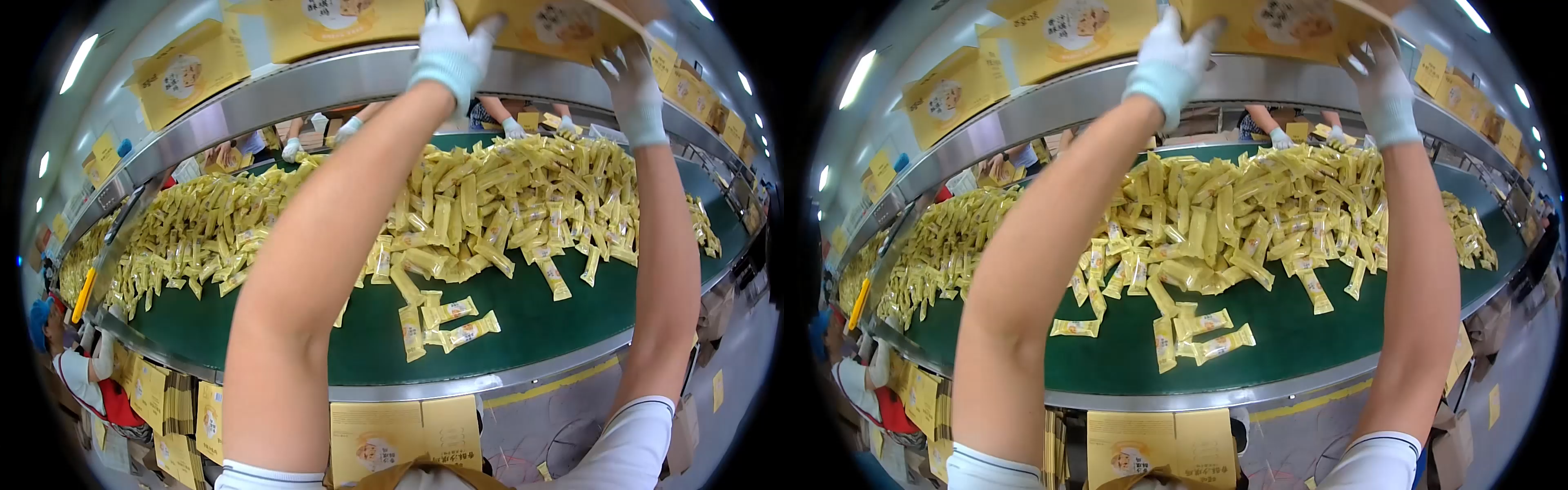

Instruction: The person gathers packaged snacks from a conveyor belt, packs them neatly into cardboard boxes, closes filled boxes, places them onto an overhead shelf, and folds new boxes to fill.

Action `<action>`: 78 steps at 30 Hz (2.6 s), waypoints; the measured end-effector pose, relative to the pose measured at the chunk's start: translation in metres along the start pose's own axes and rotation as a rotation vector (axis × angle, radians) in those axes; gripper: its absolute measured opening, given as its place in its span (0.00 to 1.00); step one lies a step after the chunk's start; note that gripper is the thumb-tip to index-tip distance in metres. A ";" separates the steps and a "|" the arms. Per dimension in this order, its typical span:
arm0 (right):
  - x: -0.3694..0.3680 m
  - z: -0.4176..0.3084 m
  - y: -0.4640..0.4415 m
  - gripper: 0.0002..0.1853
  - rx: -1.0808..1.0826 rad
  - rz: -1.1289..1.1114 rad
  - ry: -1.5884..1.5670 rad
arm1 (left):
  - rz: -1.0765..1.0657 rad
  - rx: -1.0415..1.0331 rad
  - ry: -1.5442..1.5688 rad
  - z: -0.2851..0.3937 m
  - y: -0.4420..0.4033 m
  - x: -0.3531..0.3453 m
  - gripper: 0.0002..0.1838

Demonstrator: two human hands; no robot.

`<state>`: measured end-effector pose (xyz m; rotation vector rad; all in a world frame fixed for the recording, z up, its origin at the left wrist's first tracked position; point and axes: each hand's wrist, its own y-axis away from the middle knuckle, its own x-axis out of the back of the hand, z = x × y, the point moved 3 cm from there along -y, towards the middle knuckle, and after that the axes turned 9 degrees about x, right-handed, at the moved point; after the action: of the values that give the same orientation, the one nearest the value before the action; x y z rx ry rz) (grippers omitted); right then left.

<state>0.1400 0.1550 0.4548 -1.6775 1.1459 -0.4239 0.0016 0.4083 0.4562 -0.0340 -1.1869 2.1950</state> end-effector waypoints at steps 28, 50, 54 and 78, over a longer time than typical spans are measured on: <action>0.065 -0.075 0.499 0.32 -1.101 -1.526 0.318 | -2.217 0.798 -0.696 -0.093 0.493 0.196 0.44; -0.029 -0.183 0.571 0.37 -0.938 -0.097 0.140 | 0.074 0.942 0.209 -0.038 0.590 0.271 0.28; -0.023 -0.203 0.521 0.34 -0.743 0.101 0.249 | -0.357 0.997 0.961 0.025 0.558 0.280 0.43; -0.053 -0.221 0.459 0.26 -1.050 -0.559 0.316 | -0.863 -0.479 0.091 0.061 0.507 0.234 0.19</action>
<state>-0.2685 0.0658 0.1586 -2.9657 1.1896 -0.4720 -0.4665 0.2910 0.1686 0.1502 -1.3225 1.1354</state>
